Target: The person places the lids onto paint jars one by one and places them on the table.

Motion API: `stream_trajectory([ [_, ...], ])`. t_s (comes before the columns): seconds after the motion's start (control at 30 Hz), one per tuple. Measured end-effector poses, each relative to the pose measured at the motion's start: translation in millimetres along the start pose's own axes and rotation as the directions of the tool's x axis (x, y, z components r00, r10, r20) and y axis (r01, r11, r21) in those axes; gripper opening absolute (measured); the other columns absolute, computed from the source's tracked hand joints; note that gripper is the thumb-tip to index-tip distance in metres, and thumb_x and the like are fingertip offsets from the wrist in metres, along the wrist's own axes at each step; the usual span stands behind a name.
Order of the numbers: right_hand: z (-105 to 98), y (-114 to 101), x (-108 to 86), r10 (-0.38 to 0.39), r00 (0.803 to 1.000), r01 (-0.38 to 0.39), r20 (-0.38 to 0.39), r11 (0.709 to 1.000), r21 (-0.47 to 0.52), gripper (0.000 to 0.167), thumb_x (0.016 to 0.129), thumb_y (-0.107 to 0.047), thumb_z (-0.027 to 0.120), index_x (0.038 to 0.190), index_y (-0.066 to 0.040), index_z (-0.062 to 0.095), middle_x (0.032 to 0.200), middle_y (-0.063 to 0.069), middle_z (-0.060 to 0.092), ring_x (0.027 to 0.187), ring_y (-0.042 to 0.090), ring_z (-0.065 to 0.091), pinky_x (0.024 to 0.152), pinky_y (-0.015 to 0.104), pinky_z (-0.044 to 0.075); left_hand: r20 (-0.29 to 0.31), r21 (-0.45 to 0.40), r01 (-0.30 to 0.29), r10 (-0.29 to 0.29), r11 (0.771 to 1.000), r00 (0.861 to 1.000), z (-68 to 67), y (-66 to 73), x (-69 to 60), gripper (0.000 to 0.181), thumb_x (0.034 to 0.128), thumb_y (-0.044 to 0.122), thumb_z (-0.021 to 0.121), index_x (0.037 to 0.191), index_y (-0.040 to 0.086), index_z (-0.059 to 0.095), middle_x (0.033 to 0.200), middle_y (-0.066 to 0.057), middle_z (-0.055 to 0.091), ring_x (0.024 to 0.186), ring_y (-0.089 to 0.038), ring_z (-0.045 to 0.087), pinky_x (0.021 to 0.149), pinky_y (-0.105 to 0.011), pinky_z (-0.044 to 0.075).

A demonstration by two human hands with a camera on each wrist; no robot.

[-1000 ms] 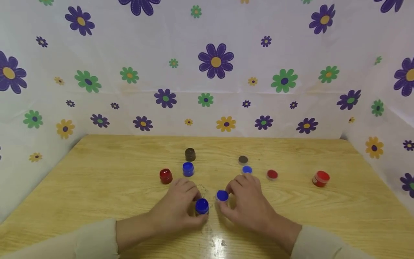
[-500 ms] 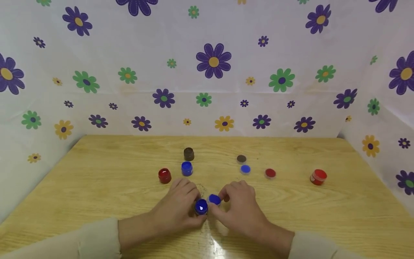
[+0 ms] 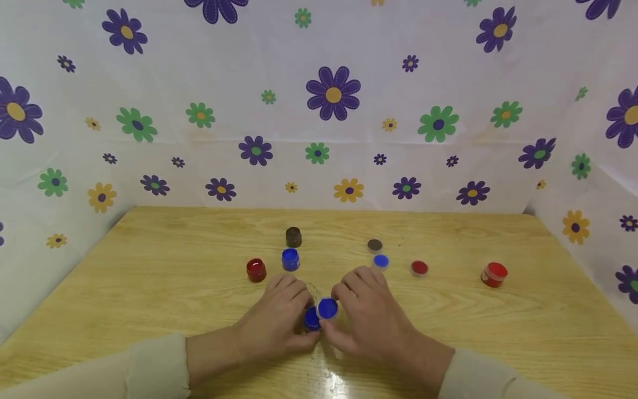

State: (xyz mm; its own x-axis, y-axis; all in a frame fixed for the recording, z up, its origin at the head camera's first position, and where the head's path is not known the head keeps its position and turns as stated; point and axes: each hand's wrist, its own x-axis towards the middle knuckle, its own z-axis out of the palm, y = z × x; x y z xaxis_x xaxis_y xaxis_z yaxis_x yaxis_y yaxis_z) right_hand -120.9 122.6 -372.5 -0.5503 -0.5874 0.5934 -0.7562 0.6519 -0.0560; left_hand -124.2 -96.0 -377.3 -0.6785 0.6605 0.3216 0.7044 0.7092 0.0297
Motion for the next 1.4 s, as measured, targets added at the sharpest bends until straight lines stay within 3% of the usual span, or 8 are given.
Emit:
stream_trajectory([
  [0.27, 2.2, -3.6, 1.6, -0.072, 0.997, 0.072, 0.001, 0.997, 0.003, 0.029, 0.081, -0.041, 0.066, 0.094, -0.015, 0.062, 0.092, -0.004, 0.057, 0.093, 0.017, 0.048, 0.087, 0.037, 0.037, -0.057, 0.001, -0.040, 0.040, 0.999, 0.998, 0.7, 0.6, 0.2, 0.035, 0.0760, 0.047, 0.076, 0.084, 0.017, 0.060, 0.083, 0.008, 0.053, 0.086, -0.012, 0.044, 0.085, -0.030, 0.035],
  [0.63, 4.4, -5.6, 1.6, -0.117, 0.993, 0.116, 0.009, 0.993, 0.013, 0.032, 0.086, -0.047, 0.066, 0.092, -0.016, 0.062, 0.092, -0.006, 0.056, 0.093, 0.015, 0.048, 0.087, 0.036, 0.038, -0.052, 0.029, -0.082, 0.083, 0.996, 0.995, -0.4, 2.2, -1.7, 0.038, 0.0772, 0.050, 0.076, 0.088, 0.016, 0.061, 0.088, 0.007, 0.056, 0.090, -0.013, 0.047, 0.090, -0.031, 0.038],
  [1.07, 1.4, -7.4, 0.1, -0.109, 0.994, 0.108, 0.027, 0.994, 0.027, 0.033, 0.082, -0.047, 0.071, 0.089, -0.016, 0.062, 0.090, -0.006, 0.054, 0.092, 0.015, 0.047, 0.087, 0.036, 0.038, -0.031, 0.025, -0.107, 0.107, 0.994, 0.994, -3.0, 5.9, -1.7, 0.039, 0.0786, 0.051, 0.075, 0.091, 0.016, 0.063, 0.092, 0.007, 0.058, 0.093, -0.013, 0.047, 0.092, -0.030, 0.037],
  [1.4, 3.1, -7.9, -1.2, -0.109, 0.994, 0.109, 0.009, 0.994, -0.006, 0.040, 0.087, -0.056, 0.064, 0.089, -0.016, 0.062, 0.089, -0.006, 0.053, 0.090, 0.015, 0.047, 0.087, 0.036, 0.039, -0.072, 0.066, -0.137, 0.142, 0.988, 0.987, -1.3, 6.4, -1.0, 0.040, 0.0760, 0.051, 0.076, 0.087, 0.015, 0.063, 0.090, 0.006, 0.059, 0.092, -0.013, 0.048, 0.091, -0.029, 0.038],
])
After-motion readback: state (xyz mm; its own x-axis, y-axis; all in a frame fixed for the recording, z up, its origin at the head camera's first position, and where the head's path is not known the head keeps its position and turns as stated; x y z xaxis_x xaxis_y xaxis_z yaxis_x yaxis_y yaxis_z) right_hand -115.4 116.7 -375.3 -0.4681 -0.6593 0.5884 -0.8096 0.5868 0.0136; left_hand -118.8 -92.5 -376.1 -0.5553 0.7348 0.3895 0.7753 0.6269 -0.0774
